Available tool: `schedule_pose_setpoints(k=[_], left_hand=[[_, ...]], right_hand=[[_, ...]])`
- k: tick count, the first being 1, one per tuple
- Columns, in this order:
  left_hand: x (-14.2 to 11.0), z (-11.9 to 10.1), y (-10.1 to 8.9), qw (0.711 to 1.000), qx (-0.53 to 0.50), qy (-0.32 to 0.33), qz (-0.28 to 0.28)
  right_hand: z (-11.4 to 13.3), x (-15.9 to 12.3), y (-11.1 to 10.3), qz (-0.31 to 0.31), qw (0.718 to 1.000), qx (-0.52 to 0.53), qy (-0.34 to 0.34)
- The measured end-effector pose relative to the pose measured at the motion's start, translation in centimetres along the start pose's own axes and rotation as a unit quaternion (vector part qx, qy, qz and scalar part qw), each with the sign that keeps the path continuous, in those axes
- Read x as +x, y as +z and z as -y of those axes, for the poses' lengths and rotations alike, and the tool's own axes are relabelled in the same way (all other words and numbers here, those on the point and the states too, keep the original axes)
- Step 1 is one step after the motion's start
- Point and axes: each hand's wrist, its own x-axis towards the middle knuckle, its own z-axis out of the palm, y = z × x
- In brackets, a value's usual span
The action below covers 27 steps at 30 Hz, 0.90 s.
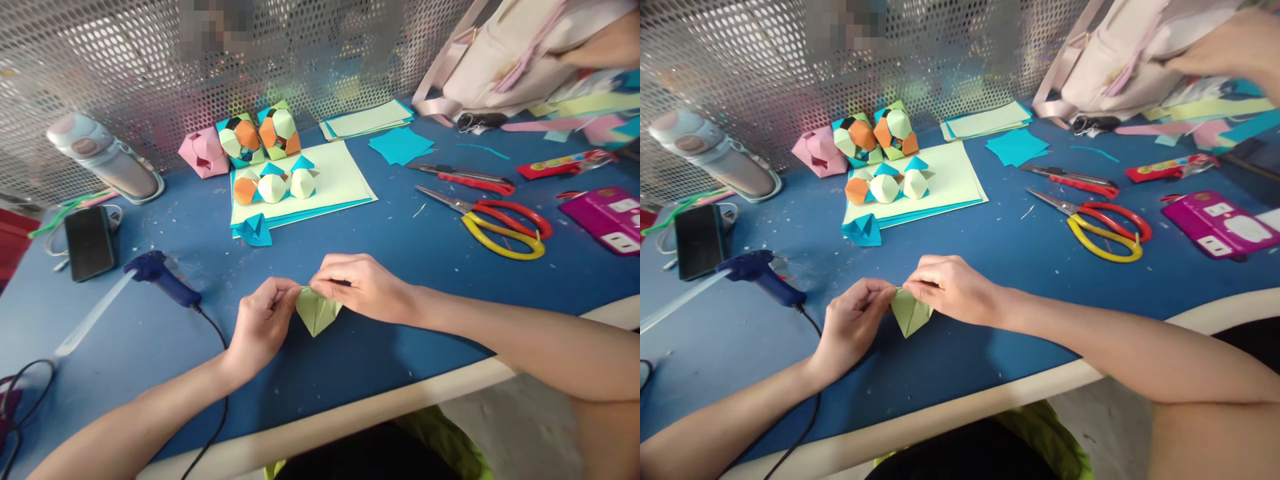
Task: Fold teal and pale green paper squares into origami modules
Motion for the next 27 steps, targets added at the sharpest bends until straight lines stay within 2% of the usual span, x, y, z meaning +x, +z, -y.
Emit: schedule_pose_setpoints(k=[4,8,13,17,21,27], left_hand=[[0.1,0.0,0.2,0.996,-0.076,-0.048,-0.025],[-0.1,0.1,0.5,0.984,-0.158,-0.075,-0.024],[0.0,0.2,0.6,0.981,-0.175,-0.085,-0.008],[0.2,0.1,0.6,0.97,-0.206,-0.12,0.047],[0.2,0.1,0.5,0.965,-0.21,-0.136,0.072],[0.3,0.3,0.5,0.962,-0.223,-0.157,0.019]], right_hand=[[0.8,0.3,-0.7,0.054,0.989,0.045,0.129],[1.1,0.1,-0.6,0.059,0.983,0.02,0.172],[0.6,-0.1,0.0,-0.019,0.989,-0.013,0.146],[0.1,-0.2,0.3,-0.069,0.992,-0.022,0.106],[-0.2,-0.1,0.3,-0.079,0.993,-0.025,0.083],[0.2,-0.4,0.4,-0.037,0.998,-0.02,0.052]])
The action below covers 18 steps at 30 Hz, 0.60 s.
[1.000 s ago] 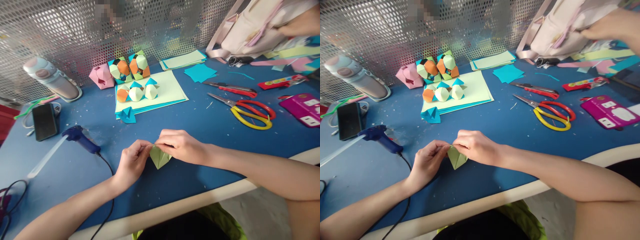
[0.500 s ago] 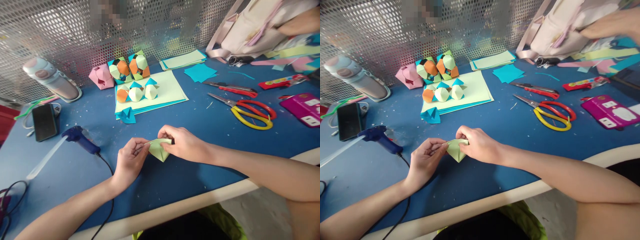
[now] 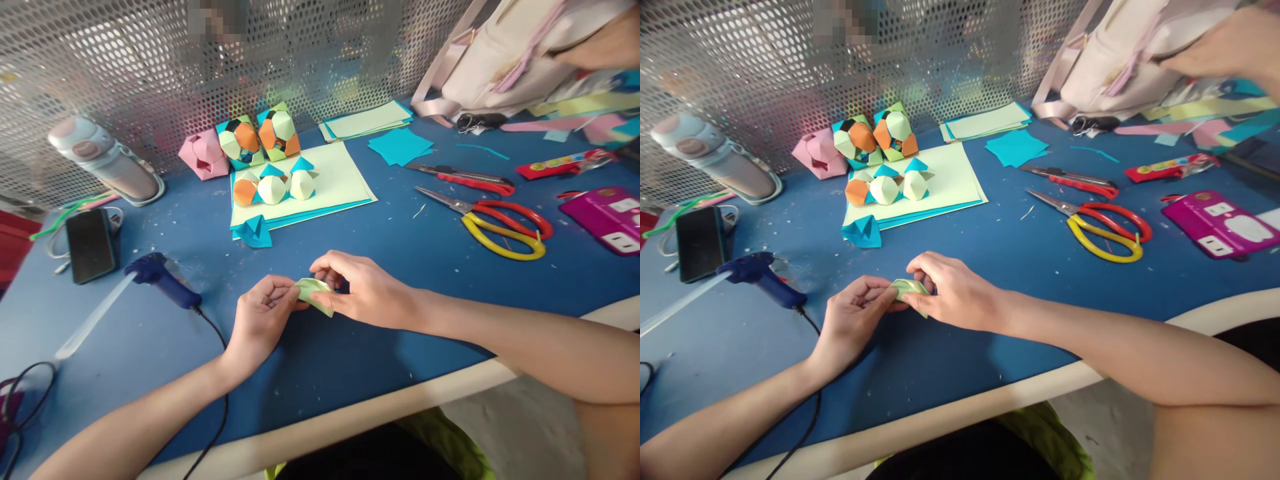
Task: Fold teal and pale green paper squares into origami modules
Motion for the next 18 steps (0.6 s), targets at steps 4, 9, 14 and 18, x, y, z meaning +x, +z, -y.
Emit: schedule_pose_setpoints(k=[4,9,14,18], left_hand=[[0.07,-0.16,0.11,1.0,-0.006,-0.003,-0.021],[-0.26,-0.32,0.34,0.999,-0.014,0.019,0.031],[-0.61,-0.38,0.44,0.992,-0.06,0.044,0.098],[-0.57,-0.46,0.41,0.992,-0.058,0.018,0.109]], right_hand=[[-0.15,-0.12,0.36,0.008,1.0,0.003,0.012],[-0.42,0.11,0.44,-0.01,0.999,0.01,0.029],[-0.49,0.19,0.42,0.02,0.999,-0.004,0.029],[-0.39,0.1,0.42,0.028,0.999,0.006,0.033]])
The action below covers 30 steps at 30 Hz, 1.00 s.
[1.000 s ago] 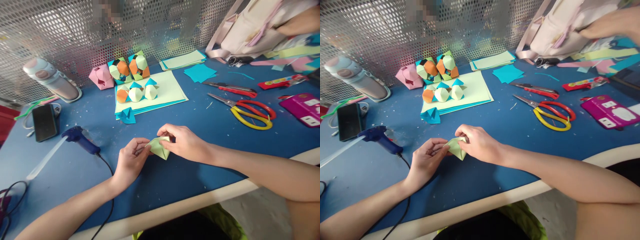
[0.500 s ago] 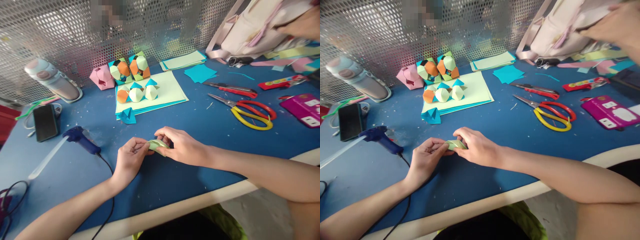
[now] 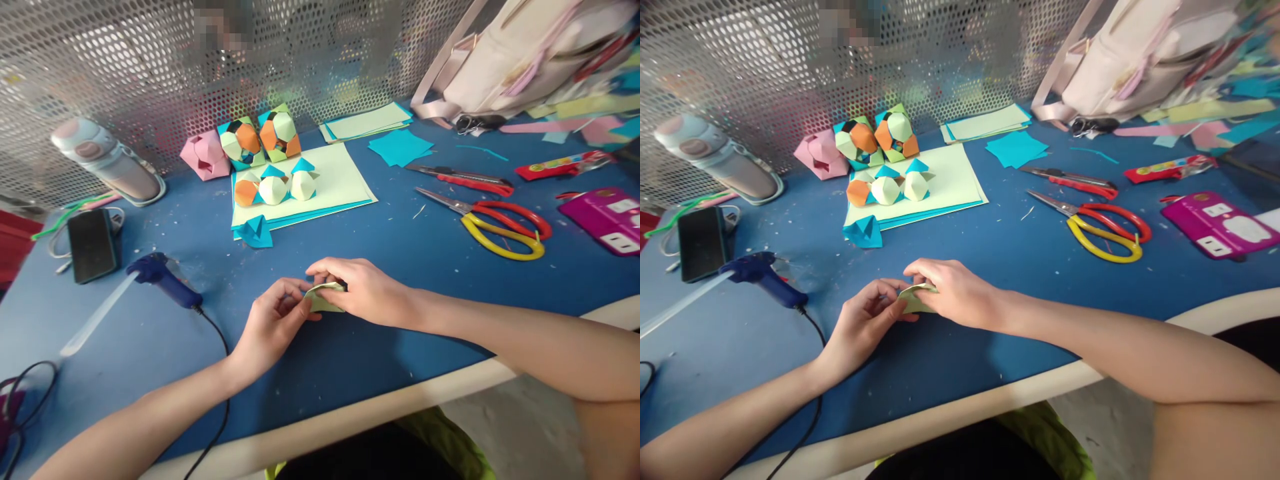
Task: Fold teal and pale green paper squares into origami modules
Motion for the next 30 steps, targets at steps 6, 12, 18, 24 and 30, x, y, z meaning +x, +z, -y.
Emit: schedule_pose_setpoints(k=[6,12,18,24,30], left_hand=[[0.3,0.4,-0.2,0.993,-0.094,-0.045,-0.056],[0.3,0.4,-0.3,0.988,-0.133,-0.04,-0.06],[0.3,-0.1,0.0,0.986,-0.142,-0.067,-0.052],[0.5,0.2,-0.2,0.992,-0.099,-0.075,-0.031],[0.6,0.9,-0.6,0.997,-0.052,-0.063,-0.012]], right_hand=[[0.6,-0.1,-0.6,0.0,1.0,0.012,-0.001],[0.4,0.2,-0.9,0.008,0.999,0.024,0.028],[-0.2,0.1,0.0,0.014,0.997,-0.043,-0.069],[-0.6,-0.5,0.9,-0.02,0.98,-0.128,-0.153],[-0.7,-0.6,1.1,-0.029,0.969,-0.165,-0.179]])
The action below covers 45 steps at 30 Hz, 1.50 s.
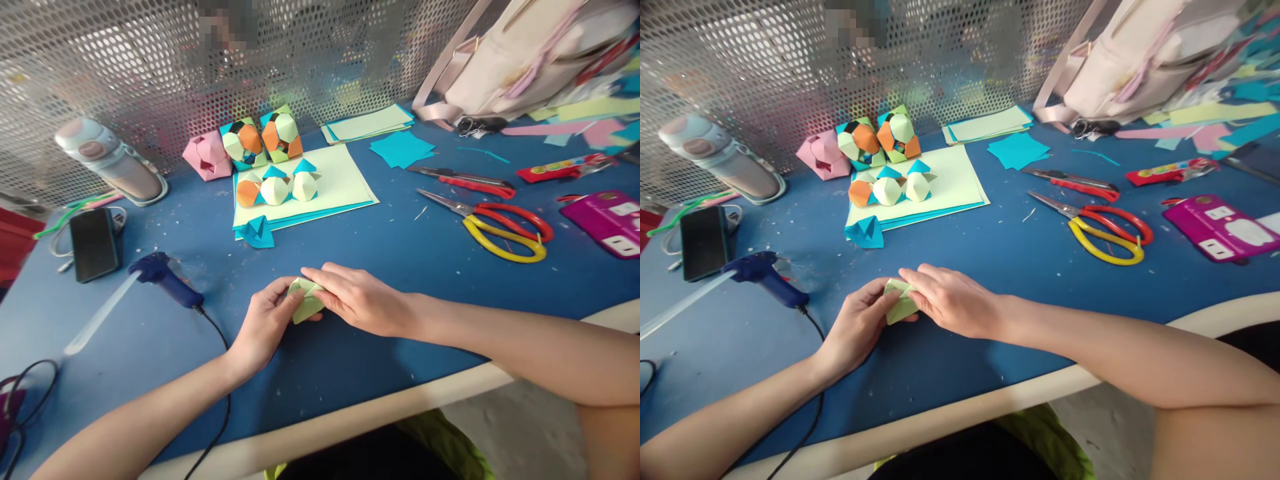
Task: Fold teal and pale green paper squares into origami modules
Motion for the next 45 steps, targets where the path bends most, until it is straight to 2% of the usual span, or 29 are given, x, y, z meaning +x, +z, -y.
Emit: schedule_pose_setpoints(k=[5,9,12,16,19,22,26,30,45], left_hand=[[0.1,0.2,-0.2,0.999,-0.005,0.02,-0.026],[0.2,0.4,-0.3,0.998,-0.014,0.027,-0.05],[0.2,0.4,-0.3,0.998,-0.006,0.025,-0.055],[0.2,0.3,-0.1,0.998,0.012,0.02,-0.065],[0.2,0.2,0.0,0.998,0.018,0.014,-0.066],[0.2,0.2,0.0,0.997,0.032,0.012,-0.067],[0.3,0.2,-0.1,0.991,0.098,0.025,-0.091],[0.1,-0.1,-0.1,0.978,0.173,0.038,-0.108],[0.2,-0.3,0.1,0.977,0.195,0.053,-0.073]], right_hand=[[0.3,0.0,-0.3,0.012,0.999,0.04,0.011],[0.4,0.4,-1.1,-0.016,0.987,0.125,0.096],[0.4,0.8,-1.3,-0.013,0.977,0.158,0.145],[0.3,0.7,-0.6,-0.025,0.986,0.143,0.083],[0.3,0.3,-0.1,-0.03,0.995,0.094,0.031],[0.4,0.1,0.1,-0.016,0.999,0.031,0.009],[0.5,0.0,0.1,-0.007,1.0,-0.024,0.009],[0.2,0.0,0.3,-0.006,1.0,-0.021,0.018],[0.0,0.3,0.3,-0.055,0.997,0.047,0.031]])
